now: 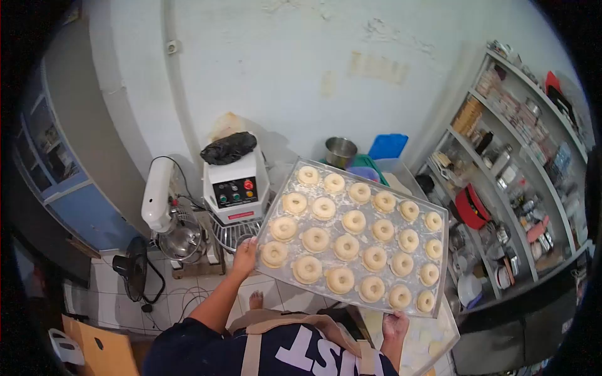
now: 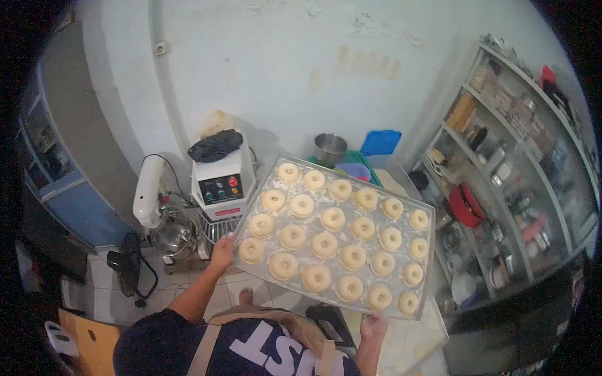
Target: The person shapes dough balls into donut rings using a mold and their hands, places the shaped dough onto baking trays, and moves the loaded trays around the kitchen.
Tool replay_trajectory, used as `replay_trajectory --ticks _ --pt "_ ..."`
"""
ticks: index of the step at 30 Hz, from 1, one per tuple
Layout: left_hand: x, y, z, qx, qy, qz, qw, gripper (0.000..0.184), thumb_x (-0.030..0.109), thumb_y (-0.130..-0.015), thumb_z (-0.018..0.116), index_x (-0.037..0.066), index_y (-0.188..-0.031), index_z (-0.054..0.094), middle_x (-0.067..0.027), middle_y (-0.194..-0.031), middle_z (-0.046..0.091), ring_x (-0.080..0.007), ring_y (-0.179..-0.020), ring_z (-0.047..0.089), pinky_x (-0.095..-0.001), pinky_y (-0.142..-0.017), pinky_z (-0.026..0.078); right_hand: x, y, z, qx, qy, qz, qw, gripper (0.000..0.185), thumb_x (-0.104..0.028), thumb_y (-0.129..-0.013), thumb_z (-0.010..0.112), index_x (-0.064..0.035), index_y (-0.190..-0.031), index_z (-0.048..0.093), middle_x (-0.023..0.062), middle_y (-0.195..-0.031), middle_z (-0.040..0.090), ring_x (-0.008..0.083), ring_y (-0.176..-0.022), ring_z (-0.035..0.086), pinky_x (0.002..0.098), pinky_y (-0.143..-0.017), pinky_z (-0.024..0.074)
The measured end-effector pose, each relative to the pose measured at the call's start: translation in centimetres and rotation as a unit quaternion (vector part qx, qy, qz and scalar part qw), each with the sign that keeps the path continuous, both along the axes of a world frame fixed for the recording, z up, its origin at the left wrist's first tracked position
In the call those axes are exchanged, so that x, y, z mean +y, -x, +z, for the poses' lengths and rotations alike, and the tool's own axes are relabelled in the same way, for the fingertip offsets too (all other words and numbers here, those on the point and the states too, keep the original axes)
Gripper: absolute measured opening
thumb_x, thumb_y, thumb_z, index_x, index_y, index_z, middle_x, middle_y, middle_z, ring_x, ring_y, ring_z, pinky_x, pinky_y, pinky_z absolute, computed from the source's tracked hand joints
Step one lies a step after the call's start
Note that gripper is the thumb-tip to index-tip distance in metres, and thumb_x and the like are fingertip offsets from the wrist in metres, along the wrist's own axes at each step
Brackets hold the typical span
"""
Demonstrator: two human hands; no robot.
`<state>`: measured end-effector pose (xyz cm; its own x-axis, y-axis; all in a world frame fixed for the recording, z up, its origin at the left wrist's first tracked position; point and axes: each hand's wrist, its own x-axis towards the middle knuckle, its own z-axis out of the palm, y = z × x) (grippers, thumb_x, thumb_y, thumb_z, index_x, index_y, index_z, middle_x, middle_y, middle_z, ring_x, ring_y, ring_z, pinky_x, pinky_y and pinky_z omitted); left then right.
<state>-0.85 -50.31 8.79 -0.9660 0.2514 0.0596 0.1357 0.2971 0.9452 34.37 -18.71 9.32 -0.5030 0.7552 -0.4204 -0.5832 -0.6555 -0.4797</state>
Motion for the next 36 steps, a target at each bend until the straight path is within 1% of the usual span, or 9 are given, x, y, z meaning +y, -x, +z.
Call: replay_trajectory --ticks 9,12,16,20,23,30,32,34,36 --pt "-16.2 12.3 -1.7 0.007 0.012 0.153 0.988 0.04 0.033 -0.095 0.042 -0.004 -0.096 0.058 -0.0154 -0.079 0.061 -0.0193 -0.075 0.057 -0.0337 -0.071 0.044 -7.4 22.3 -0.3 -0.037 0.004 0.16 0.986 0.046 0.006 -0.063 0.049 0.0062 -0.109 0.051 0.0166 -0.11 0.058 0.0288 -0.105 0.053 0.0382 -0.097 0.0405" --pt "-21.5 14.3 -0.7 0.067 0.048 0.194 0.977 0.041 0.033 -0.095 0.042 -0.004 -0.096 0.058 -0.014 -0.077 0.06 -0.0177 -0.071 0.053 -0.0331 -0.069 0.044 -9.9 28.4 -2.5 0.068 0.004 0.239 0.969 0.048 0.007 -0.062 0.052 0.006 -0.11 0.051 0.0151 -0.112 0.058 0.0286 -0.105 0.054 0.0373 -0.097 0.0406" --pt "-25.8 14.7 -0.4 0.115 0.098 0.267 0.952 0.041 0.034 -0.095 0.042 -0.004 -0.097 0.058 -0.0146 -0.081 0.061 -0.0182 -0.075 0.054 -0.033 -0.071 0.043 -11.9 34.9 -2.8 0.055 0.048 0.291 0.954 0.052 0.01 -0.063 0.051 0.0047 -0.114 0.049 0.0142 -0.112 0.057 0.0281 -0.107 0.053 0.0396 -0.097 0.0418" --pt "-27.7 11.7 1.3 -0.029 -0.009 0.363 0.931 0.042 0.035 -0.095 0.042 -0.004 -0.096 0.058 -0.0136 -0.082 0.061 -0.018 -0.075 0.053 -0.0323 -0.07 0.042 -12.1 40.2 -4.5 0.044 0.068 0.369 0.926 0.056 0.01 -0.064 0.05 0.0033 -0.119 0.046 0.0145 -0.114 0.054 0.0292 -0.11 0.051 0.0424 -0.098 0.0407" --pt "-28.6 8.5 2.2 0.009 -0.008 0.419 0.908 0.042 0.035 -0.095 0.042 -0.005 -0.095 0.056 -0.0118 -0.081 0.06 -0.0176 -0.074 0.052 -0.0323 -0.07 0.042 -14.5 44.1 -1.7 0.034 0.068 0.413 0.908 0.056 0.01 -0.063 0.044 0.004 -0.119 0.046 0.0172 -0.117 0.054 0.0303 -0.108 0.054 0.0412 -0.095 0.0449" --pt "-30.0 1.7 0.0 -0.01 -0.031 0.574 0.818 0.04 0.034 -0.096 0.04 -0.003 -0.092 0.057 -0.0076 -0.08 0.059 -0.0138 -0.075 0.051 -0.0301 -0.069 0.041 -18.8 54.5 1.5 0.002 0.03 0.596 0.802 0.058 0.009 -0.066 0.042 0.0033 -0.124 0.042 0.0162 -0.123 0.051 0.0289 -0.112 0.051 0.0403 -0.097 0.0435" --pt "-28.5 0.5 0.2 0.009 -0.043 0.599 0.8 0.04 0.034 -0.097 0.039 -0.002 -0.092 0.057 -0.0073 -0.081 0.059 -0.0133 -0.076 0.051 -0.0296 -0.07 0.041 -19.4 59.0 -0.6 -0.035 0.044 0.635 0.771 0.06 0.009 -0.066 0.041 0.0029 -0.125 0.041 0.0162 -0.124 0.05 0.0276 -0.115 0.049 0.0395 -0.098 0.0423" --pt "-26.6 -0.4 1.7 -0.019 -0.031 0.644 0.764 0.04 0.034 -0.097 0.038 -0.002 -0.093 0.057 -0.0073 -0.084 0.059 -0.0132 -0.078 0.051 -0.0293 -0.071 0.041 -20.3 64.1 -7.2 0.042 -0.14 0.705 0.694 0.058 0.009 -0.065 0.039 0.0026 -0.123 0.043 0.016 -0.121 0.051 0.0267 -0.113 0.05 0.0387 -0.097 0.0424" --pt "-26.3 -1.5 1.7 -0.029 -0.027 0.674 0.738 0.04 0.034 -0.097 0.037 -0.002 -0.094 0.057 -0.007 -0.086 0.059 -0.0131 -0.08 0.052 -0.029 -0.073 0.041 -23.1 65.3 -8.0 0.056 -0.138 0.716 0.682 0.055 0.009 -0.065 0.038 0.0022 -0.119 0.045 0.0155 -0.117 0.052 0.0262 -0.109 0.052 0.0384 -0.096 0.0435"
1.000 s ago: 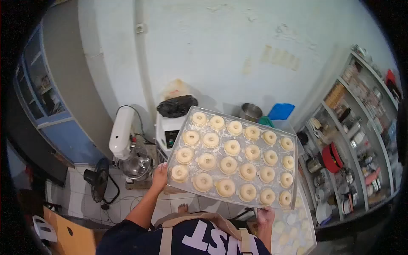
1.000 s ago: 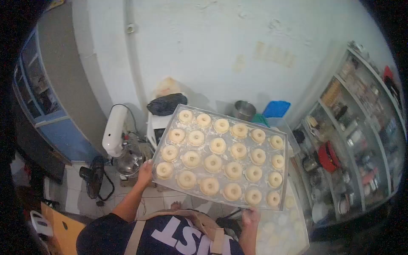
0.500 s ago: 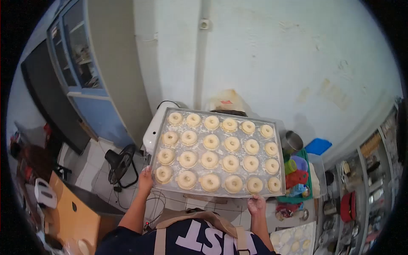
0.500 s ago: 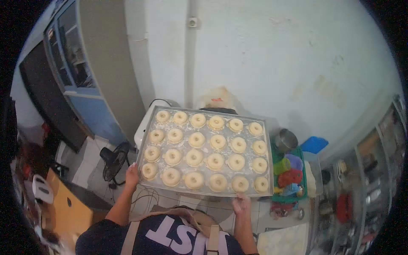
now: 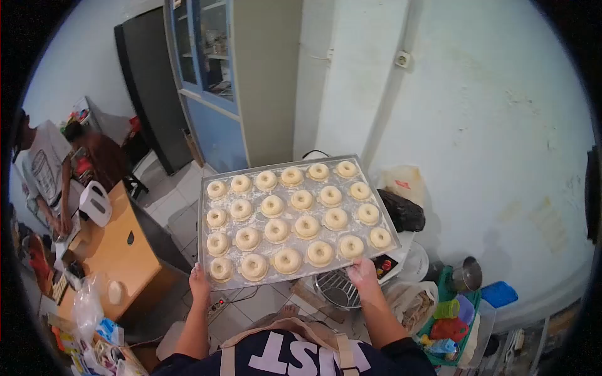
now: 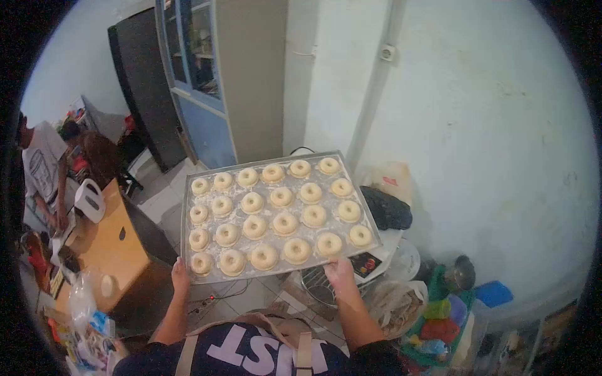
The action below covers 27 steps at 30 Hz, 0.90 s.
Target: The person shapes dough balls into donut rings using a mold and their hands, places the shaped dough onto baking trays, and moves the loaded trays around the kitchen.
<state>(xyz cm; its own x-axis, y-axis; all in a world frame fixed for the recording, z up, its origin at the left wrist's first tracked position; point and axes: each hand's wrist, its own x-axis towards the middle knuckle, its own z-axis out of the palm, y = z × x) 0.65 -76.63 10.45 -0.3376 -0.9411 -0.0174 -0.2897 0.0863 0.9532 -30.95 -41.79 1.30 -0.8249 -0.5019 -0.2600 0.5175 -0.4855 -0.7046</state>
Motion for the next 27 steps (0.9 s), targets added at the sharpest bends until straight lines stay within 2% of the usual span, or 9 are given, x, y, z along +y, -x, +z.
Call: replay_trajectory --ticks 2,5,10,12,15,18,21,23,27 --pt "0.3 -0.1 0.0 0.0 0.004 0.034 0.999 0.041 0.034 -0.098 0.037 -0.002 -0.096 0.056 -0.0065 -0.087 0.059 -0.0129 -0.08 0.052 -0.0286 -0.073 0.042 -4.6 1.0 6.5 -0.179 0.09 -0.058 0.978 0.053 0.009 -0.065 0.036 0.0017 -0.115 0.047 0.0147 -0.112 0.054 0.0261 -0.103 0.055 0.0384 -0.093 0.0456" --pt "0.3 -1.0 -2.2 -0.003 0.037 0.055 0.998 0.042 0.035 -0.098 0.037 -0.003 -0.096 0.056 -0.0068 -0.088 0.059 -0.0131 -0.081 0.052 -0.029 -0.074 0.042 -7.7 3.2 6.0 -0.182 0.092 -0.05 0.978 0.046 0.005 -0.072 0.042 -0.0015 -0.117 0.046 0.0141 -0.117 0.051 0.0281 -0.107 0.052 0.0429 -0.093 0.0436" --pt "0.2 0.0 -6.0 0.046 0.051 0.094 0.993 0.044 0.037 -0.097 0.037 -0.003 -0.096 0.055 -0.0076 -0.09 0.059 -0.0146 -0.083 0.052 -0.0294 -0.075 0.041 -11.7 7.3 0.8 -0.193 0.079 -0.028 0.978 0.049 0.004 -0.062 0.041 -0.0003 -0.111 0.047 0.014 -0.11 0.052 0.0301 -0.103 0.052 0.046 -0.093 0.0437" --pt "0.3 0.4 -6.1 0.045 -0.04 0.106 0.993 0.043 0.037 -0.097 0.038 -0.003 -0.094 0.054 -0.0082 -0.09 0.059 -0.0157 -0.084 0.051 -0.0298 -0.075 0.041 -12.5 7.8 1.2 -0.2 0.073 -0.019 0.977 0.045 0.003 -0.059 0.042 0.0021 -0.104 0.049 0.0139 -0.104 0.053 0.0325 -0.1 0.053 0.0494 -0.092 0.0429" --pt "-1.0 0.4 -11.6 0.138 -0.023 0.106 0.984 0.043 0.037 -0.097 0.038 -0.002 -0.093 0.053 -0.009 -0.088 0.058 -0.0162 -0.082 0.051 -0.0309 -0.074 0.041 -14.2 9.1 -2.7 -0.182 0.089 -0.039 0.979 0.041 0.001 -0.061 0.042 0.0017 -0.101 0.051 0.0144 -0.103 0.054 0.0331 -0.099 0.054 0.0495 -0.093 0.0416" --pt "-1.0 1.2 -11.7 0.095 -0.006 0.101 0.99 0.041 0.036 -0.097 0.037 -0.002 -0.094 0.053 -0.0097 -0.087 0.058 -0.0167 -0.08 0.051 -0.0312 -0.074 0.042 -14.0 9.8 -3.8 -0.208 0.061 -0.055 0.975 0.04 -0.003 -0.067 0.042 0.0014 -0.105 0.052 0.0167 -0.107 0.054 0.033 -0.103 0.053 0.0507 -0.094 0.0408" --pt "-1.6 1.2 -11.7 0.078 -0.092 0.116 0.986 0.04 0.034 -0.097 0.037 -0.002 -0.093 0.053 -0.0104 -0.084 0.056 -0.0175 -0.078 0.049 -0.0317 -0.073 0.041 -14.2 9.1 -2.2 -0.22 0.022 -0.106 0.97 0.046 -0.002 -0.063 0.042 0.0068 -0.107 0.05 0.0224 -0.11 0.055 0.0387 -0.106 0.053 0.0537 -0.098 0.0382" --pt "-2.1 0.7 -14.2 0.088 -0.09 0.106 0.986 0.039 0.033 -0.097 0.038 -0.003 -0.093 0.052 -0.0105 -0.083 0.055 -0.0179 -0.077 0.048 -0.0315 -0.073 0.041 -14.2 9.3 -3.4 -0.218 0.028 -0.108 0.97 0.044 -0.004 -0.065 0.043 0.0062 -0.108 0.052 0.0226 -0.108 0.056 0.0393 -0.104 0.054 0.055 -0.097 0.0386" --pt "-1.6 1.5 -12.7 0.087 -0.051 0.118 0.988 0.039 0.032 -0.097 0.037 -0.004 -0.091 0.052 -0.0112 -0.08 0.054 -0.0186 -0.076 0.047 -0.0317 -0.071 0.041 -13.7 9.8 -5.5 -0.223 0.015 -0.095 0.97 0.048 -0.005 -0.065 0.042 0.0059 -0.112 0.05 0.0228 -0.113 0.054 0.0384 -0.109 0.051 0.0558 -0.098 0.0361"
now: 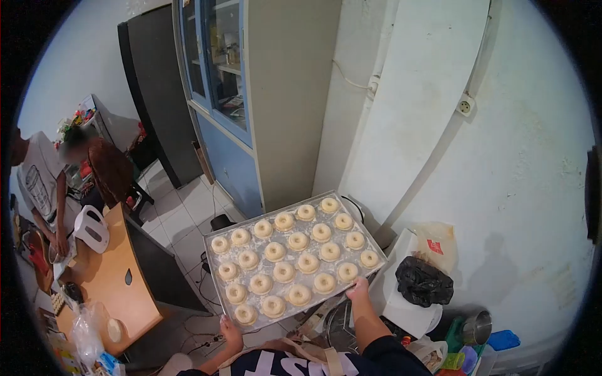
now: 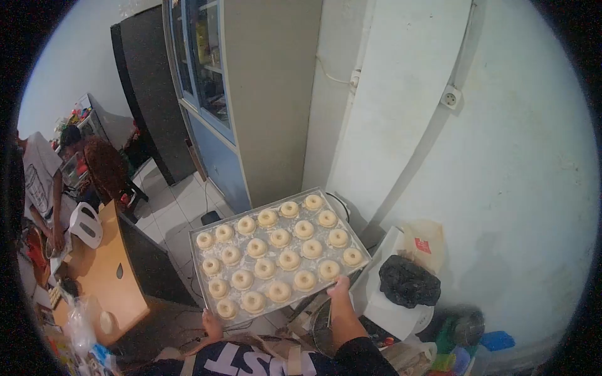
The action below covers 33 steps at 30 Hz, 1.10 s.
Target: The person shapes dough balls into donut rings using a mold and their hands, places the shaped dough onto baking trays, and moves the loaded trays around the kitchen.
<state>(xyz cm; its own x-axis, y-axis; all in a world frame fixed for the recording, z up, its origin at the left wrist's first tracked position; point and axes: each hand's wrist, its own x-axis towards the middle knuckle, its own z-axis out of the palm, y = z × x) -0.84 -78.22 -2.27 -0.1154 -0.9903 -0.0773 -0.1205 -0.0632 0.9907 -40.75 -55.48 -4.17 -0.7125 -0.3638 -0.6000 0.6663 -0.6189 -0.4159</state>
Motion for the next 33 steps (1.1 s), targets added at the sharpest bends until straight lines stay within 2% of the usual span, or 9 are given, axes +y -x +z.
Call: replay_trajectory --ticks 6,10,14,18,21,24,26,31,33 --pt "0.6 -0.3 -4.0 -0.111 -0.009 0.021 0.994 0.034 0.029 -0.097 0.038 -0.003 -0.095 0.051 -0.0121 -0.083 0.056 -0.0194 -0.078 0.052 -0.0326 -0.07 0.043 -0.7 -0.5 3.4 0.008 -0.002 -0.001 1.0 0.052 -0.003 -0.062 0.043 0.0026 -0.113 0.049 0.0196 -0.116 0.052 0.0371 -0.11 0.05 0.0553 -0.099 0.0351" --pt "-1.7 -4.6 -10.0 -0.088 -0.107 -0.208 0.968 0.031 0.024 -0.095 0.042 -0.004 -0.105 0.048 -0.0129 -0.091 0.059 -0.0196 -0.081 0.057 -0.0324 -0.072 0.046 -0.6 -1.7 3.0 0.029 0.008 -0.017 0.999 0.049 -0.003 -0.063 0.044 -0.0004 -0.112 0.05 0.0164 -0.111 0.055 0.0347 -0.105 0.052 0.0499 -0.098 0.0384" --pt "-0.4 -1.7 6.7 -0.081 -0.191 -0.334 0.919 0.032 0.02 -0.091 0.049 -0.005 -0.111 0.047 -0.0116 -0.098 0.061 -0.0186 -0.084 0.059 -0.0316 -0.075 0.048 -2.4 -4.4 2.5 0.02 -0.086 -0.038 0.995 0.039 -0.007 -0.073 0.045 -0.0013 -0.11 0.05 0.0144 -0.107 0.057 0.0313 -0.102 0.054 0.0432 -0.094 0.042" --pt "-2.8 -2.8 1.1 -0.022 -0.219 -0.464 0.858 0.034 0.017 -0.088 0.056 -0.005 -0.113 0.049 -0.0105 -0.103 0.061 -0.0172 -0.088 0.06 -0.0293 -0.077 0.048 -4.2 -7.6 3.0 0.06 -0.189 -0.08 0.977 0.032 -0.014 -0.083 0.048 0.0001 -0.111 0.05 0.0139 -0.111 0.056 0.029 -0.104 0.054 0.0408 -0.094 0.042" --pt "-5.1 -2.2 3.7 -0.181 -0.156 -0.587 0.774 0.04 0.021 -0.087 0.06 -0.006 -0.115 0.049 -0.0113 -0.106 0.061 -0.0166 -0.091 0.06 -0.029 -0.079 0.048 -4.7 -8.8 4.1 0.08 -0.192 -0.073 0.975 0.032 -0.018 -0.087 0.049 0.0015 -0.113 0.049 0.0136 -0.114 0.056 0.0271 -0.105 0.054 0.0399 -0.094 0.0413" --pt "-6.1 -3.6 -5.3 0.02 -0.293 -0.577 0.762 0.045 0.026 -0.086 0.061 -0.005 -0.116 0.05 -0.0112 -0.105 0.062 -0.0163 -0.091 0.059 -0.0305 -0.08 0.048 -5.3 -9.4 2.1 0.089 -0.242 -0.082 0.963 0.035 -0.022 -0.09 0.048 0.0017 -0.116 0.048 0.013 -0.117 0.055 0.0256 -0.108 0.052 0.0396 -0.095 0.0404" --pt "-5.7 -3.0 -6.2 -0.028 -0.251 -0.585 0.771 0.046 0.029 -0.087 0.06 -0.005 -0.116 0.051 -0.0101 -0.103 0.063 -0.016 -0.09 0.059 -0.0313 -0.079 0.047 -5.5 -9.3 0.4 0.074 -0.29 -0.083 0.95 0.038 -0.025 -0.091 0.046 -0.0002 -0.12 0.047 0.0116 -0.12 0.053 0.0245 -0.109 0.051 0.0388 -0.094 0.0402" --pt "-4.9 -1.7 3.5 -0.191 -0.201 -0.665 0.694 0.043 0.032 -0.087 0.06 -0.003 -0.113 0.055 -0.0082 -0.099 0.063 -0.0151 -0.086 0.059 -0.0314 -0.076 0.047 -6.8 -13.7 3.1 0.127 -0.393 -0.014 0.911 0.043 -0.03 -0.092 0.044 -0.0087 -0.13 0.042 0.01 -0.125 0.05 0.0242 -0.107 0.051 0.0389 -0.089 0.0412" --pt "-4.6 -2.1 1.6 -0.156 -0.114 -0.689 0.699 0.041 0.032 -0.088 0.059 -0.002 -0.11 0.057 -0.0073 -0.097 0.064 -0.0135 -0.083 0.059 -0.0302 -0.071 0.047 -6.9 -14.5 3.8 0.114 -0.409 -0.01 0.905 0.044 -0.03 -0.092 0.044 -0.01 -0.131 0.042 0.0105 -0.124 0.051 0.0242 -0.107 0.051 0.0395 -0.088 0.0412"
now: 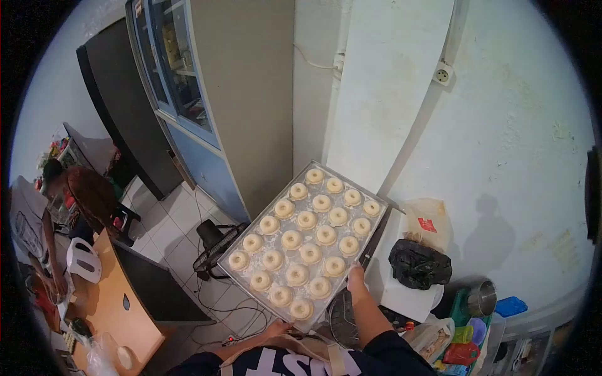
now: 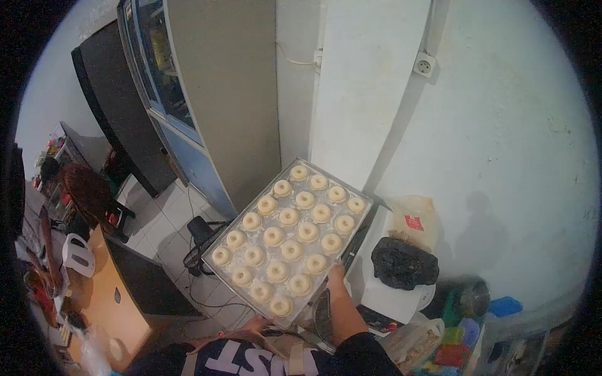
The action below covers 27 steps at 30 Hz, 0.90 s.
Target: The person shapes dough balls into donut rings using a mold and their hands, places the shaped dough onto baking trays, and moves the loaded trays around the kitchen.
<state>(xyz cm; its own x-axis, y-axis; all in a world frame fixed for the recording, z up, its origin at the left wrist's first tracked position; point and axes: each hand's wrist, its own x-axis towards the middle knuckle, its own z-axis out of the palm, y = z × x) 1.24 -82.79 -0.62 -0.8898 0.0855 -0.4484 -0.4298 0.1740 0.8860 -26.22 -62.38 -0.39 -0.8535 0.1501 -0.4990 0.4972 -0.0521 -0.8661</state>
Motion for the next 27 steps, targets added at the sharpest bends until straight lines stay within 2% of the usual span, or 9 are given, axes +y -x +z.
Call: replay_trajectory --ticks 3,6,11,15,18,20,22,24,27 --pt "0.0 0.0 -1.3 -0.027 -0.111 0.044 0.993 0.04 0.033 -0.087 0.06 -0.002 -0.107 0.059 -0.0054 -0.094 0.064 -0.0106 -0.079 0.058 -0.0278 -0.064 0.045 0.5 0.1 -2.9 0.006 0.031 0.002 1.0 0.044 -0.032 -0.093 0.043 -0.0087 -0.13 0.043 0.0118 -0.122 0.052 0.0239 -0.107 0.05 0.0399 -0.088 0.0408" --pt "-0.6 0.6 -2.7 -0.131 -0.027 0.015 0.991 0.045 0.04 -0.086 0.059 -0.002 -0.104 0.06 -0.0035 -0.09 0.064 -0.0089 -0.077 0.057 -0.0249 -0.059 0.043 0.6 -0.2 -4.1 0.025 0.025 0.013 0.999 0.045 -0.033 -0.093 0.042 -0.006 -0.129 0.044 0.0122 -0.121 0.052 0.0232 -0.108 0.05 0.0375 -0.088 0.0409" --pt "-1.7 0.6 -4.7 -0.159 -0.146 0.118 0.969 0.052 0.05 -0.086 0.052 0.004 -0.111 0.057 -0.0051 -0.096 0.061 -0.0153 -0.089 0.056 -0.0327 -0.07 0.044 -0.6 -3.0 1.2 0.047 0.057 0.049 0.996 0.045 -0.031 -0.094 0.041 0.0016 -0.125 0.045 0.0179 -0.125 0.049 0.0311 -0.114 0.047 0.037 -0.093 0.0389" --pt "-3.6 0.2 -4.8 -0.167 -0.236 0.217 0.932 0.049 0.05 -0.087 0.049 0.009 -0.115 0.051 -0.0067 -0.1 0.058 -0.0179 -0.095 0.052 -0.039 -0.076 0.041 0.3 -4.3 -1.6 0.073 0.008 0.04 0.996 0.05 -0.033 -0.093 0.044 0.0033 -0.128 0.041 0.0181 -0.128 0.045 0.0284 -0.115 0.045 0.0342 -0.095 0.0354" --pt "-5.7 -1.0 -9.9 -0.02 -0.093 0.359 0.929 0.048 0.051 -0.087 0.049 0.011 -0.113 0.047 -0.0063 -0.099 0.055 -0.0184 -0.09 0.051 -0.0382 -0.073 0.041 -1.1 -7.6 2.7 0.119 0.01 -0.025 0.992 0.049 -0.032 -0.091 0.048 0.0023 -0.125 0.043 0.0117 -0.115 0.053 0.0216 -0.102 0.049 0.0303 -0.089 0.0369" --pt "-9.8 -0.4 -11.3 -0.07 -0.021 0.411 0.909 0.048 0.052 -0.086 0.05 0.012 -0.112 0.044 -0.0061 -0.097 0.051 -0.0169 -0.085 0.048 -0.0383 -0.07 0.041 -0.5 -8.5 1.4 0.158 -0.079 0.008 0.984 0.052 -0.032 -0.09 0.05 0.0022 -0.128 0.04 0.0115 -0.116 0.052 0.0209 -0.104 0.049 0.0302 -0.088 0.0376" --pt "-10.4 1.1 -6.0 -0.136 -0.132 0.503 0.844 0.04 0.046 -0.089 0.048 0.009 -0.104 0.046 -0.006 -0.095 0.05 -0.0162 -0.081 0.047 -0.0342 -0.068 0.04 0.3 -9.5 2.3 0.152 -0.112 0.018 0.982 0.055 -0.033 -0.09 0.051 0.0016 -0.131 0.037 0.0112 -0.118 0.051 0.0199 -0.106 0.049 0.0298 -0.087 0.0387" --pt "-11.1 2.0 -2.4 -0.119 -0.161 0.499 0.843 0.038 0.038 -0.092 0.045 0.006 -0.112 0.046 -0.008 -0.101 0.051 -0.0201 -0.087 0.049 -0.0342 -0.074 0.042 0.9 -12.6 6.9 0.132 -0.058 -0.021 0.989 0.056 -0.032 -0.09 0.05 -0.0003 -0.133 0.034 0.0098 -0.119 0.052 0.018 -0.103 0.051 0.0287 -0.082 0.0422" --pt "-12.4 3.5 -5.6 0.091 0.076 0.428 0.896 0.041 0.028 -0.094 0.044 0.001 -0.124 0.04 -0.0119 -0.115 0.047 -0.0279 -0.103 0.046 -0.0369 -0.088 0.038 4.5 -16.8 9.0 0.1 -0.056 -0.026 0.993 0.053 -0.029 -0.091 0.052 -0.0012 -0.133 0.035 0.0104 -0.12 0.052 0.0172 -0.101 0.053 0.0296 -0.08 0.0447"
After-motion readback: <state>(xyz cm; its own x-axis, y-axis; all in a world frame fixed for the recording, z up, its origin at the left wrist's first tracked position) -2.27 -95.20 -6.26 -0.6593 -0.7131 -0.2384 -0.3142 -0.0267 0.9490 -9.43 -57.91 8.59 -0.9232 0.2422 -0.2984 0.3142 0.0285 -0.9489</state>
